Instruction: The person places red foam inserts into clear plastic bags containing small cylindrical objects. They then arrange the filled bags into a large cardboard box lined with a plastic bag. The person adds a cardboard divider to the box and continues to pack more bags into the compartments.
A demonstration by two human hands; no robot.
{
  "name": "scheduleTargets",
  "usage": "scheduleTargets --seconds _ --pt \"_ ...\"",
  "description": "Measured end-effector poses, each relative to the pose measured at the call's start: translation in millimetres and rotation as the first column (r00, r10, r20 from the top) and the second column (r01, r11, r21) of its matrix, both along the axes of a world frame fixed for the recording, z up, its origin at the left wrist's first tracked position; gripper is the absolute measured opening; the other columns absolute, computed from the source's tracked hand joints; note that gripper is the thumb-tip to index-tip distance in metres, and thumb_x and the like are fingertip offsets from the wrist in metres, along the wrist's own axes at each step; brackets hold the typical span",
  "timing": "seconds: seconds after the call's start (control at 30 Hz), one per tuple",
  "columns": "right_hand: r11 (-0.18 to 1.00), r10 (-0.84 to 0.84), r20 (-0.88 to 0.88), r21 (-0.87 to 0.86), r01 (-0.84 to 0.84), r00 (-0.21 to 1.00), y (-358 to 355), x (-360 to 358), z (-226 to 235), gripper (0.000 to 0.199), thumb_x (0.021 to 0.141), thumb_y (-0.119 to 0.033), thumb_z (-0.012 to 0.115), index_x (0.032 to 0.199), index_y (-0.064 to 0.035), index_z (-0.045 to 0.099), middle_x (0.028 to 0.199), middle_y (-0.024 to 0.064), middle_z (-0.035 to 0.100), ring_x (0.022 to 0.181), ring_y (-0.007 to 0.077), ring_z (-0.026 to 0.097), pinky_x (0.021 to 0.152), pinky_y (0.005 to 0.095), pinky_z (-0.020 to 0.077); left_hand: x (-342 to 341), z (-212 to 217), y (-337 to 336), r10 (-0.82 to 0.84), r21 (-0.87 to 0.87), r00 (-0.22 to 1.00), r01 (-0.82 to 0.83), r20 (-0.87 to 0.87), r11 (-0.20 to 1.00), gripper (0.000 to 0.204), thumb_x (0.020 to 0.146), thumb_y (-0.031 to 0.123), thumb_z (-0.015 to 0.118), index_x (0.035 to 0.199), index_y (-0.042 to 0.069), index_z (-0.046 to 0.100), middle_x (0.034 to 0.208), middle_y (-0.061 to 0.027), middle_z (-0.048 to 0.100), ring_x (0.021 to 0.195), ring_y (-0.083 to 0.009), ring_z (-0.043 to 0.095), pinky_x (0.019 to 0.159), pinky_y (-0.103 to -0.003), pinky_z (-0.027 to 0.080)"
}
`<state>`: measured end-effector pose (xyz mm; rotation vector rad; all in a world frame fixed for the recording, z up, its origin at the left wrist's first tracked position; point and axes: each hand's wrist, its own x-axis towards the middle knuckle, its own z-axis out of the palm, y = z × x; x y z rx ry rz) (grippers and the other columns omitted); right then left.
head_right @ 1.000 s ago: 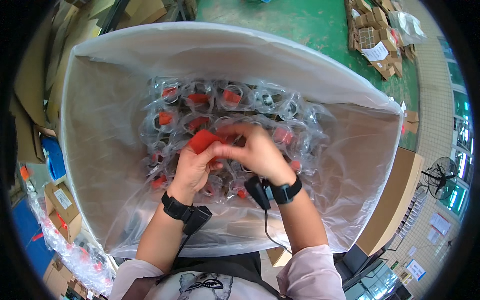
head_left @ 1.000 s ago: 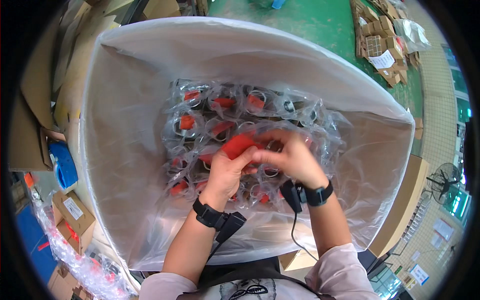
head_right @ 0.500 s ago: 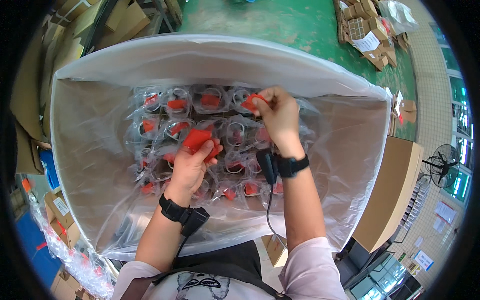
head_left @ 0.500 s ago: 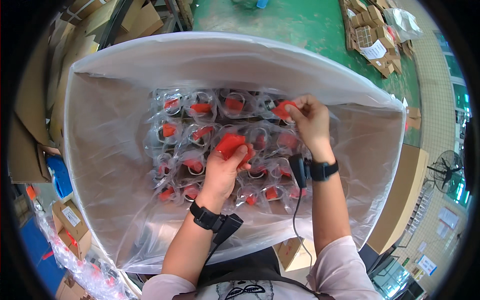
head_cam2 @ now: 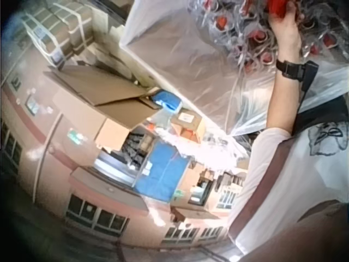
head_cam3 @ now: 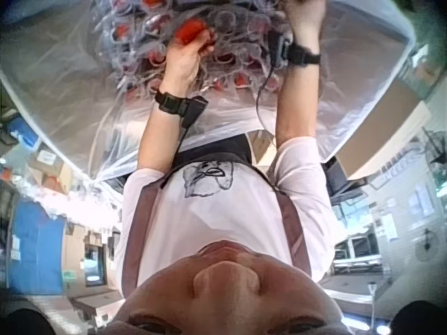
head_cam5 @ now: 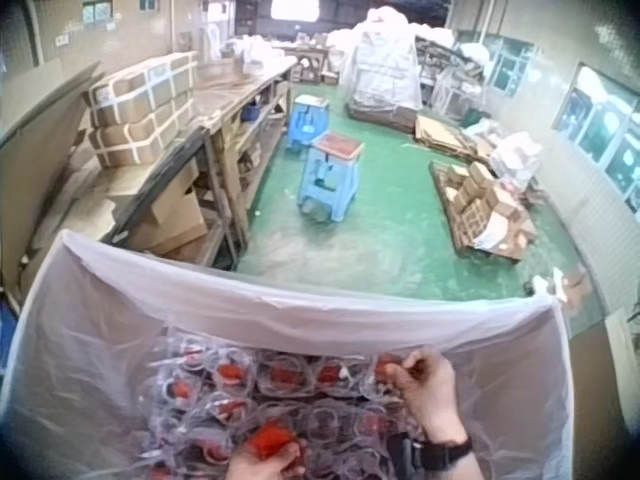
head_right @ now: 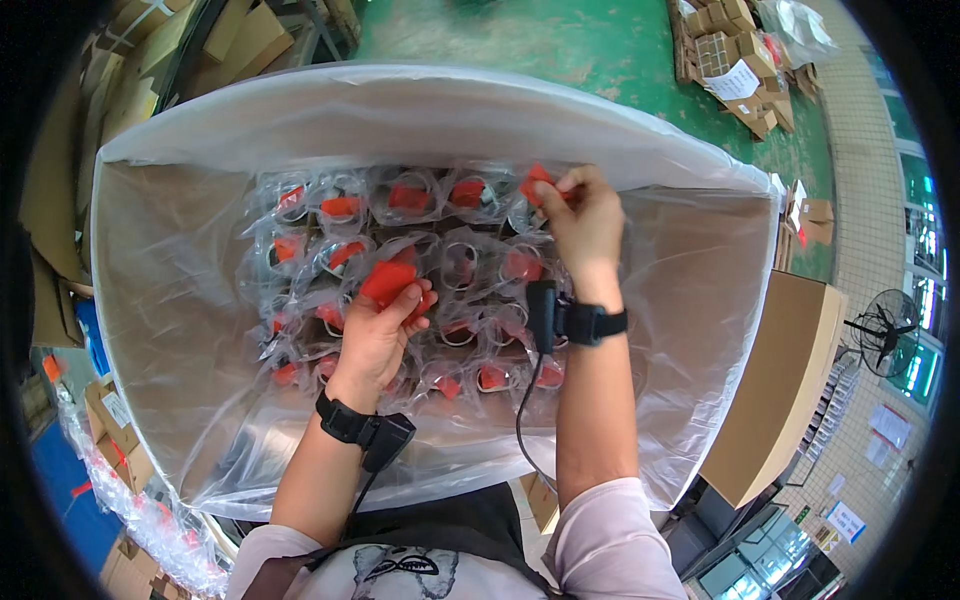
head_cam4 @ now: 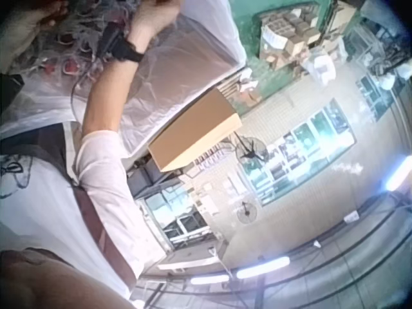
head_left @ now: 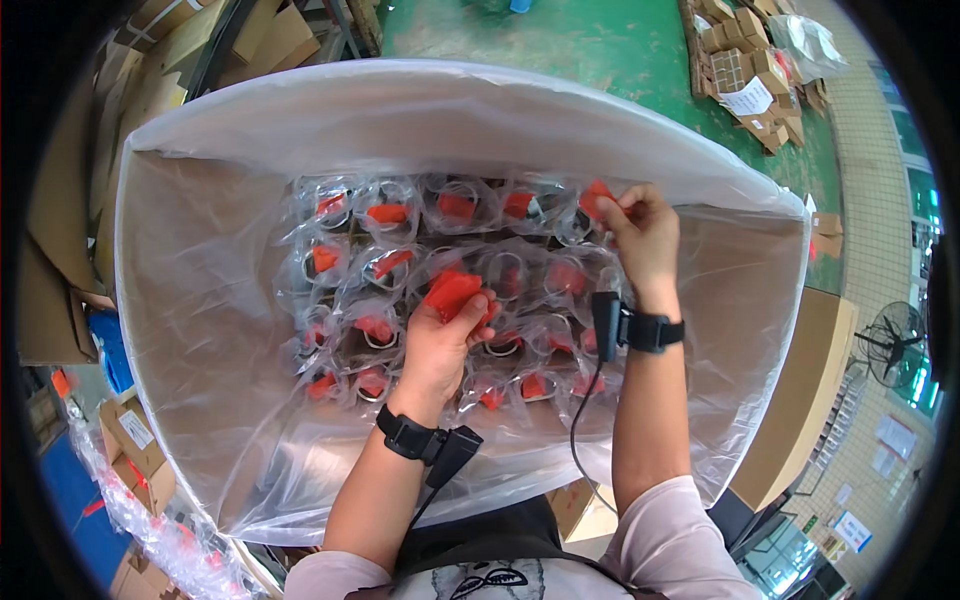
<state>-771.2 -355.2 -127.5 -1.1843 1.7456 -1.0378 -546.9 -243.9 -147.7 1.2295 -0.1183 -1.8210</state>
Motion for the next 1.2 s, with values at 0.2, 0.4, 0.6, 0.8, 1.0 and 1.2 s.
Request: scheduleTargets --seconds 0.2,0.4,0.6,0.8,1.0,1.2 --pt "0.953 0.274 -0.660 0.088 -0.290 0.700 11.6 -43.1 -34.2 0.013 0.081 -0.002 0.063 0.087 -0.0052 0.074 0.083 0.0182 0.068 0.081 0.0346 0.068 0.072 0.0394 0.0525 -10.2 3.6 1.4 -0.066 -0.040 0.996 0.064 -0.055 0.997 0.031 0.089 0.012 0.067 0.118 0.005 0.057 0.111 -0.0089 0.065 0.098 -0.0207 0.064 0.077 -0.030 0.054" --pt "0.955 0.260 -0.596 0.045 -0.292 0.759 17.9 -36.6 -50.1 0.019 0.084 -0.010 0.062 0.099 -0.0004 0.069 0.082 0.0251 0.065 0.080 0.0356 0.067 0.070 0.0423 0.0523 -17.1 18.3 -4.5 -0.159 -0.125 0.966 0.136 -0.205 0.983 0.036 0.090 0.010 0.064 0.123 0.002 0.054 0.115 -0.0095 0.063 0.101 -0.0217 0.063 0.081 -0.032 0.054" --pt "0.886 0.348 0.107 0.286 -0.364 0.931 79.9 12.4 44.5 0.028 0.083 -0.021 0.074 0.098 0.0024 0.069 0.076 0.0054 0.066 0.070 0.0091 0.059 0.059 0.0262 0.0456 -21.6 20.2 0.1 -0.302 -0.132 0.953 0.303 0.026 0.944 0.032 0.086 0.015 0.072 0.113 0.002 0.061 0.103 -0.0068 0.066 0.089 -0.0144 0.064 0.068 -0.026 0.054" --pt "0.965 0.019 0.078 0.260 -0.039 0.997 89.6 -13.9 52.2 0.008 0.083 -0.008 0.071 0.080 0.0001 0.072 0.068 0.0000 0.065 0.062 0.0050 0.055 0.055 0.0224 0.0441 -33.2 15.4 9.0 -0.337 -0.143 0.929 0.357 0.151 0.923 0.026 0.084 0.019 0.075 0.102 0.003 0.066 0.090 -0.0054 0.068 0.079 -0.0129 0.064 0.062 -0.024 0.052" --pt "0.956 0.279 -0.801 0.283 -0.075 0.530 11.4 -112.4 -60.8 0.018 0.084 -0.009 0.055 0.087 -0.0021 0.072 0.086 0.0233 0.066 0.086 0.0406 0.065 0.075 0.0465 0.0511 -40.0 35.5 4.5 -0.293 -0.106 0.952 0.301 0.084 0.948 0.031 0.093 0.021 0.063 0.117 0.002 0.058 0.101 -0.0092 0.065 0.088 -0.0141 0.064 0.068 -0.024 0.053" --pt "0.914 0.369 -0.661 0.385 -0.126 0.654 -16.2 -133.0 -127.8 0.035 0.089 -0.028 0.058 0.115 -0.0046 0.063 0.113 0.0213 0.064 0.109 0.0339 0.060 0.092 0.0456 0.0462 53.9 117.8 51.9 -0.216 -0.201 0.967 0.241 0.139 0.949 0.032 0.098 0.021 0.055 0.125 0.004 0.051 0.102 -0.0097 0.064 0.091 -0.0182 0.064 0.071 -0.028 0.053"
